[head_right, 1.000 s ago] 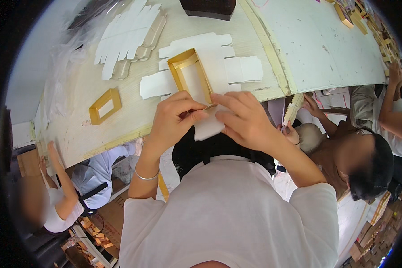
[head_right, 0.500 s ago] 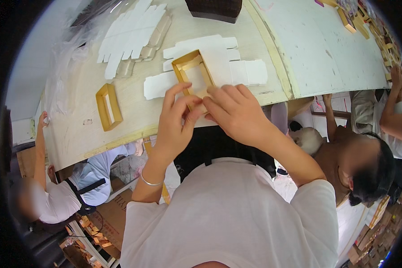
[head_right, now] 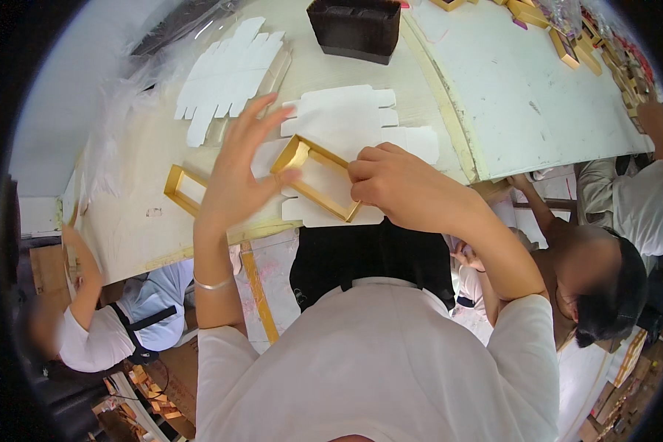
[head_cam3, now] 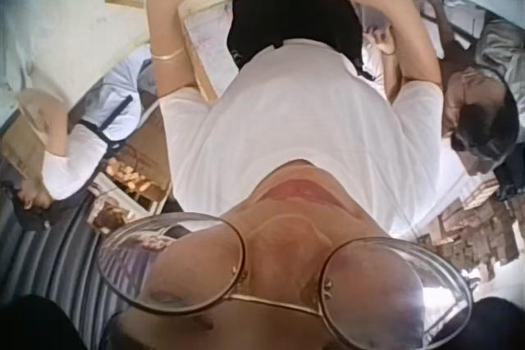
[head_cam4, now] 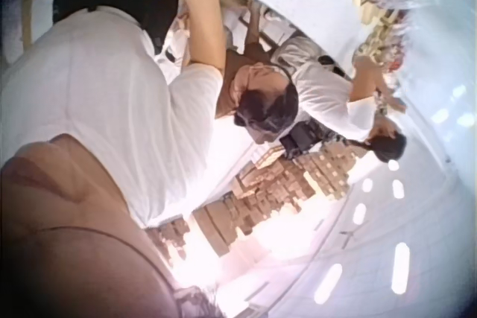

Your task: The person folds flat cardboard pieces into rectangular box shapes and inserts black plastic trays into them. The process is repeated multiple times, with finished units placed on the table.

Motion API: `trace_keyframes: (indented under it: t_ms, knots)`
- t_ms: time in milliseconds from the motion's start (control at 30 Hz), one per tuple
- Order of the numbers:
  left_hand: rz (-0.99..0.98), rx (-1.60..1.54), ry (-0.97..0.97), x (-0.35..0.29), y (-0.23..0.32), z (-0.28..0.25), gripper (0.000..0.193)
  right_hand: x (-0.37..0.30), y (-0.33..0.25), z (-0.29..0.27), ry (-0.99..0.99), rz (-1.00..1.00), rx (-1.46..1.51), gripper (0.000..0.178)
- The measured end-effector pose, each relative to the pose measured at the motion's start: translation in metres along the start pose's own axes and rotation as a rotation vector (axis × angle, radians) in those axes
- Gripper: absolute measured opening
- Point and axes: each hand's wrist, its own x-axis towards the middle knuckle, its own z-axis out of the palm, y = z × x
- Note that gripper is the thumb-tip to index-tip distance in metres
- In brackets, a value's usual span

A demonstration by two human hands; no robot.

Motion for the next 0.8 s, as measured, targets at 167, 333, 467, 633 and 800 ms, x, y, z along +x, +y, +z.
trace_keyframes:
  t_ms: [167, 333, 467, 633, 800]
  knots:
    - [-0.294, 0.054, -0.299, 0.011, -0.016, 0.017, 0.026, 0.007, 0.005, 0.0, -0.049, -0.011, -0.008, 0.018]
    - [-0.265, 0.073, -0.322, 0.014, -0.024, 0.022, 0.015, 0.017, 0.001, -0.017, -0.213, 0.031, 0.203, 0.025]
    - [-0.246, 0.069, -0.325, 0.017, -0.027, 0.028, 0.014, 0.038, 0.056, -0.05, 0.492, 0.161, 0.093, 0.027]
    - [-0.321, 0.036, -0.338, 0.014, -0.024, 0.027, 0.016, 0.074, 0.132, -0.072, 0.374, 0.32, -0.768, 0.016]
    - [-0.369, -0.223, -0.281, -0.002, -0.027, 0.018, 0.042, 0.085, 0.146, -0.078, 0.404, 0.344, -0.783, 0.011]
